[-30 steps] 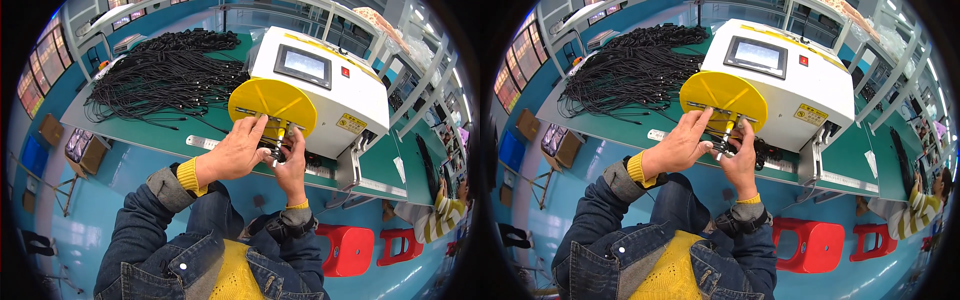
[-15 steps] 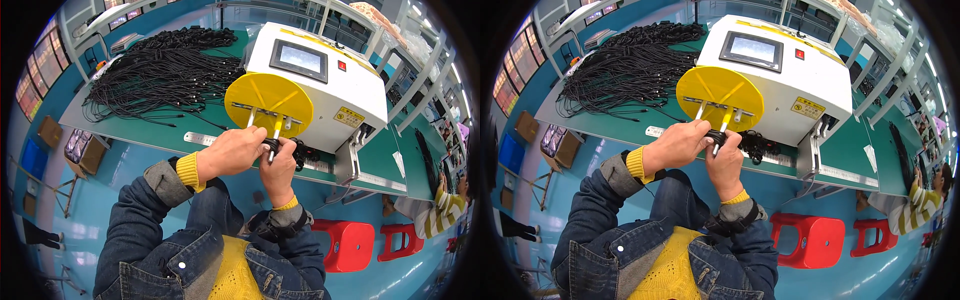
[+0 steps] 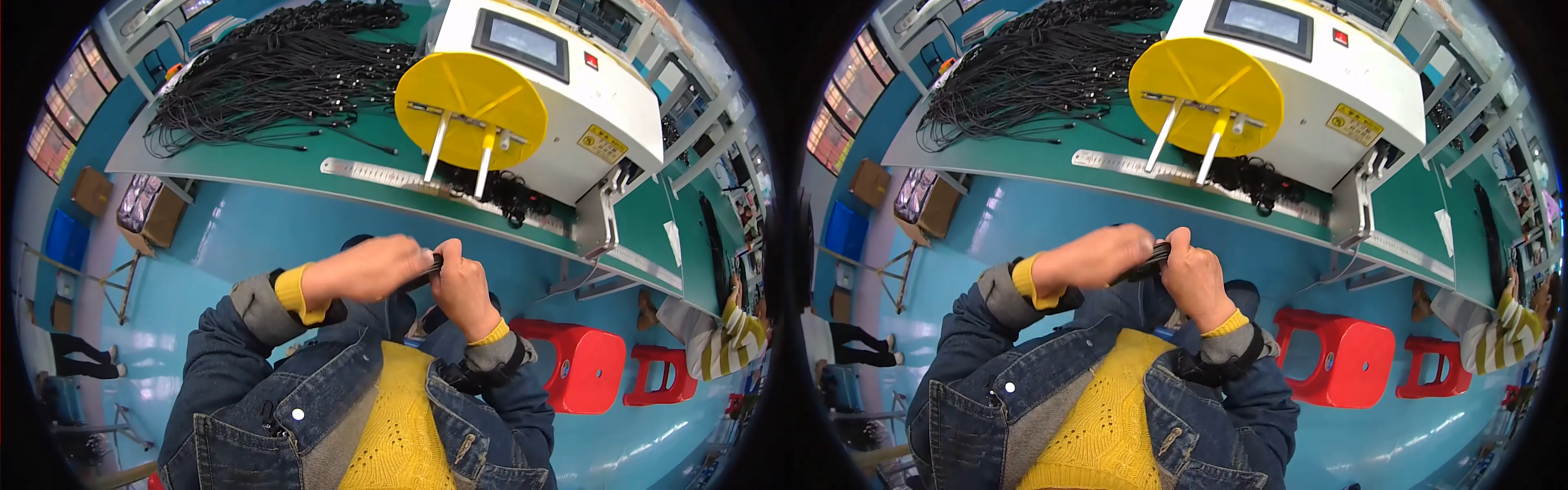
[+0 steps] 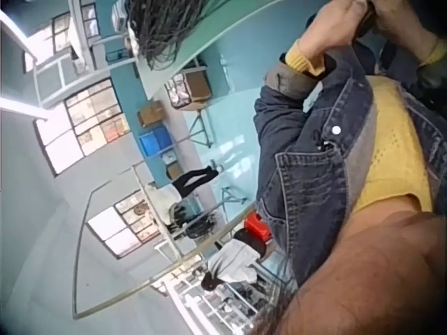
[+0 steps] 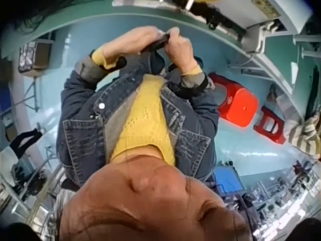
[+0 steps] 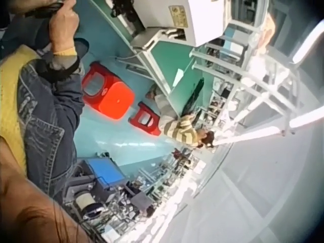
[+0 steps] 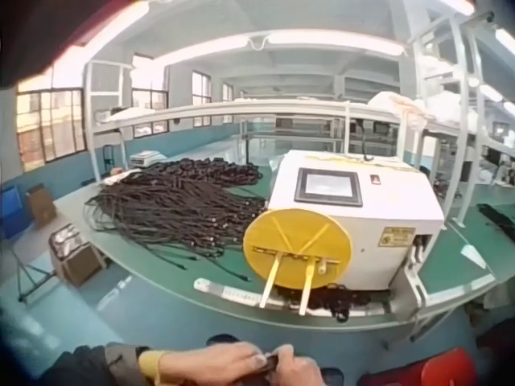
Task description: The person picks up a cable from a pile, coils it around the pegs of a winding machine, and removes it. They then pick up a tie, wrap it around the coiled cable, and pull it tight to secure it.
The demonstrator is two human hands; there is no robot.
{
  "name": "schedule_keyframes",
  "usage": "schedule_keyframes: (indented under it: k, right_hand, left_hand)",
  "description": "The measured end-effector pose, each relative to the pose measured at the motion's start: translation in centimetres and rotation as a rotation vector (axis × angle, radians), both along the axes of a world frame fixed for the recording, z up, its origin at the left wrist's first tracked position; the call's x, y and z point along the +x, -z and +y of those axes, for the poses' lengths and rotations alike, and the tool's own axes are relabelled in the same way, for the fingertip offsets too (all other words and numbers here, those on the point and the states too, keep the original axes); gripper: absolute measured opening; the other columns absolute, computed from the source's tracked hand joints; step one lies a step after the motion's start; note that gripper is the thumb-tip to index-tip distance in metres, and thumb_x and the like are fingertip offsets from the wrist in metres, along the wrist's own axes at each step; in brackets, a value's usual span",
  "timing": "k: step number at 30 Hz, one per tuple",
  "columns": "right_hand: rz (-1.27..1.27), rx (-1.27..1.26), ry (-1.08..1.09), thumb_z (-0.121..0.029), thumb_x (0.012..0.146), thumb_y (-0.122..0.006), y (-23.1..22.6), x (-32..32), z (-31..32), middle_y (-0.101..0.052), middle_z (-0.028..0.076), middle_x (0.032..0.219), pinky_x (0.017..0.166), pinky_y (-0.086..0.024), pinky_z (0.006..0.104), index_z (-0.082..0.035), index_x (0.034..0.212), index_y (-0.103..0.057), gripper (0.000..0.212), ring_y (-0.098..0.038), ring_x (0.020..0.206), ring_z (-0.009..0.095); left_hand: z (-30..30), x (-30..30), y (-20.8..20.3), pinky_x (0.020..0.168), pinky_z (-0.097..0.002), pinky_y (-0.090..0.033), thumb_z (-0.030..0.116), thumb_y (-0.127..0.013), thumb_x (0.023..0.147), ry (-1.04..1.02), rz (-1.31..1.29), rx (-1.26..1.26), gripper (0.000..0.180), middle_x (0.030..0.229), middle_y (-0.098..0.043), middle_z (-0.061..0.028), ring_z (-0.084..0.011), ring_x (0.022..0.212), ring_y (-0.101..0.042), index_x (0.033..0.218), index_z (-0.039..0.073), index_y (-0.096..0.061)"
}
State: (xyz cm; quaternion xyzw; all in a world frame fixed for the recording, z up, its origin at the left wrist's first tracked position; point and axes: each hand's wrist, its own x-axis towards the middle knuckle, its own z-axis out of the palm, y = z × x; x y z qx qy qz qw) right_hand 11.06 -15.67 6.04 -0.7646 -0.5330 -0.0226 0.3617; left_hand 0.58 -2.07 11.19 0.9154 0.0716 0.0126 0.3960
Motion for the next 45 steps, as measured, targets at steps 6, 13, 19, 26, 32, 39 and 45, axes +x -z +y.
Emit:
schedule_keyframes:
  k: [6,13,19,26,32,39,45]
  right_hand:
    - [0.095,0.106,-0.110,-0.007,0.074,-0.057,2.5,-0.4,1.0,-0.056,0.019,0.059,0.049,-0.046,0.0428,-0.002,0.086,-0.042,0.020,-0.058,0.056,0.035]
    - [-0.010,-0.138,-0.133,-0.011,0.074,-0.056,4.1,-0.8,0.1,-0.055,0.016,0.055,0.047,-0.045,0.0426,-0.003,0.083,-0.043,0.018,-0.057,0.053,0.035]
    - [-0.085,-0.197,-0.234,-0.013,0.073,-0.058,3.9,-0.5,-0.7,-0.056,0.015,0.056,0.047,-0.045,0.0407,-0.004,0.079,-0.044,0.018,-0.059,0.054,0.033]
    - [0.593,0.182,-0.181,-0.013,0.069,-0.060,5.9,-2.0,-0.4,-0.058,0.013,0.059,0.049,-0.046,0.0382,-0.004,0.083,-0.046,0.021,-0.061,0.058,0.031]
    - [-0.206,-0.309,-0.149,-0.001,0.070,-0.058,5.3,-1.2,-0.7,-0.060,0.011,0.065,0.053,-0.047,0.0294,-0.001,0.088,-0.052,0.019,-0.061,0.058,0.019]
    - [0.498,-0.058,-0.146,-0.009,0.069,-0.061,7.1,-1.5,-0.5,-0.059,0.014,0.063,0.053,-0.048,0.0356,-0.002,0.090,-0.051,0.024,-0.062,0.060,0.028]
    - [0.652,-0.091,-0.087,-0.012,0.068,-0.061,6.3,-2.3,0.1,-0.060,0.017,0.064,0.055,-0.048,0.0414,-0.001,0.087,-0.052,0.023,-0.061,0.064,0.034]
  left_hand:
    - [-0.3,0.2,2.6,0.057,-0.0301,-0.050,0.038,-0.055,0.086,0.046,0.271,-1.087,0.041,0.093,-0.058,-0.0089,-0.0145,0.083,-0.059,0.099,0.000,-0.052]
    - [1.6,1.2,6.5,0.050,-0.0245,-0.047,0.036,-0.060,0.083,0.056,0.905,-1.094,0.037,0.083,-0.057,-0.0063,-0.0100,0.065,-0.055,0.095,0.001,-0.053]
    - [-0.3,-0.1,6.7,0.041,-0.0219,-0.041,0.038,-0.059,0.083,0.115,0.742,-1.121,0.037,0.067,-0.055,-0.0027,-0.0098,0.050,-0.050,0.088,0.002,-0.053]
    - [0.1,0.8,6.7,0.042,-0.0211,-0.039,0.038,-0.063,0.081,0.149,0.729,-0.920,0.037,0.056,-0.047,-0.0001,-0.0080,0.049,-0.049,0.078,0.003,-0.051]
    - [0.4,1.0,8.7,0.039,-0.0219,-0.038,0.040,-0.061,0.081,0.156,0.944,-0.958,0.038,0.054,-0.048,-0.0019,-0.0087,0.043,-0.046,0.076,0.003,-0.051]
    - [0.5,0.0,9.7,0.037,-0.0198,-0.037,0.043,-0.055,0.085,0.308,0.713,-0.940,0.040,0.056,-0.050,-0.0026,-0.0081,0.041,-0.044,0.079,0.004,-0.052]
    - [1.6,0.5,7.9,0.038,-0.0188,-0.034,0.033,-0.054,0.088,0.153,1.001,-1.024,0.030,0.058,-0.050,-0.0015,-0.0061,0.044,-0.043,0.083,0.003,-0.053]
